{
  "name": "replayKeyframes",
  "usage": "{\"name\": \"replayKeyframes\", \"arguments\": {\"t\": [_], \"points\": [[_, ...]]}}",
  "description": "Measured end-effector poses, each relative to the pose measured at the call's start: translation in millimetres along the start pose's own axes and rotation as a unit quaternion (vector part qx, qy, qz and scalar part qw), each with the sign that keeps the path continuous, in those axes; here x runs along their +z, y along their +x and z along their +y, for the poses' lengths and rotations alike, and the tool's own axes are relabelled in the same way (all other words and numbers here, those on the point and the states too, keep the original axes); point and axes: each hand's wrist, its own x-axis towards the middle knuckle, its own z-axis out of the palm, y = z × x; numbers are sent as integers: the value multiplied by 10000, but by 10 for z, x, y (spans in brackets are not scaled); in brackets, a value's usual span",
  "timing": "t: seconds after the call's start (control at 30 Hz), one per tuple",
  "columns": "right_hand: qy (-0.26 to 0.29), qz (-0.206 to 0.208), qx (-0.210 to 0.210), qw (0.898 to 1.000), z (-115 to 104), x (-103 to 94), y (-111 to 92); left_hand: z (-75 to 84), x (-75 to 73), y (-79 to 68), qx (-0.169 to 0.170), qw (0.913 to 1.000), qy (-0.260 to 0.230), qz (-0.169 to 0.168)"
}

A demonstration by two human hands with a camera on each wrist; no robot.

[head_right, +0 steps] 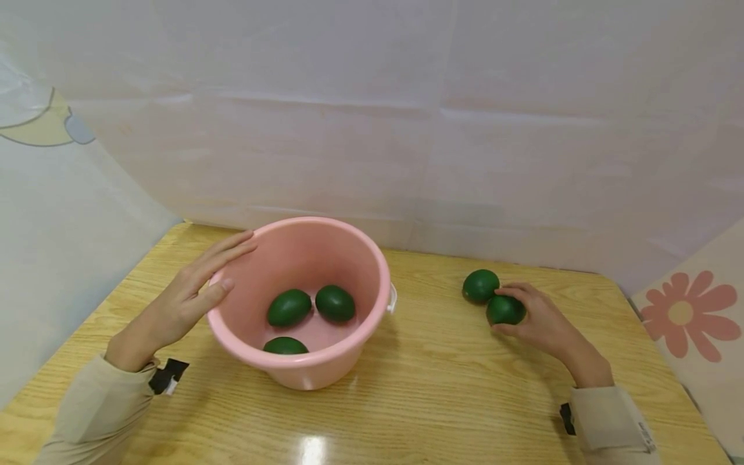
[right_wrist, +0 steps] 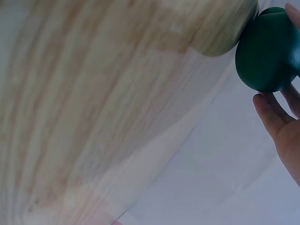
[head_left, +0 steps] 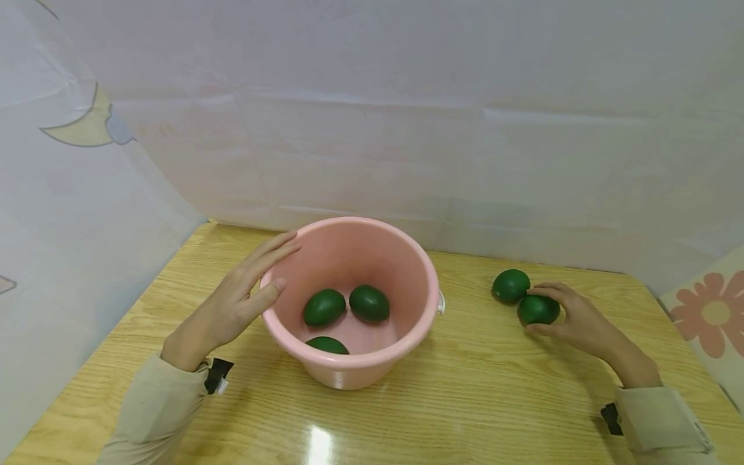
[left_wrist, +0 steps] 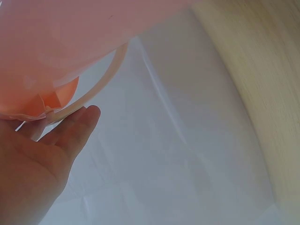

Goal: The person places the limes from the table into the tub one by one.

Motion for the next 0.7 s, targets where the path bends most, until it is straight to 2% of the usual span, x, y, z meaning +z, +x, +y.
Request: {"name": "replayKeyframes", "arguments": {"t": [0.33, 0.7], "points": [[-71, -59, 247, 9997, 12, 30, -9, -1, -1, -7, -9, 10000, -6, -7], [-34, 5, 23, 10000, 22, 34, -29, -1, 0, -1, -27, 10000, -4, -8]]}}
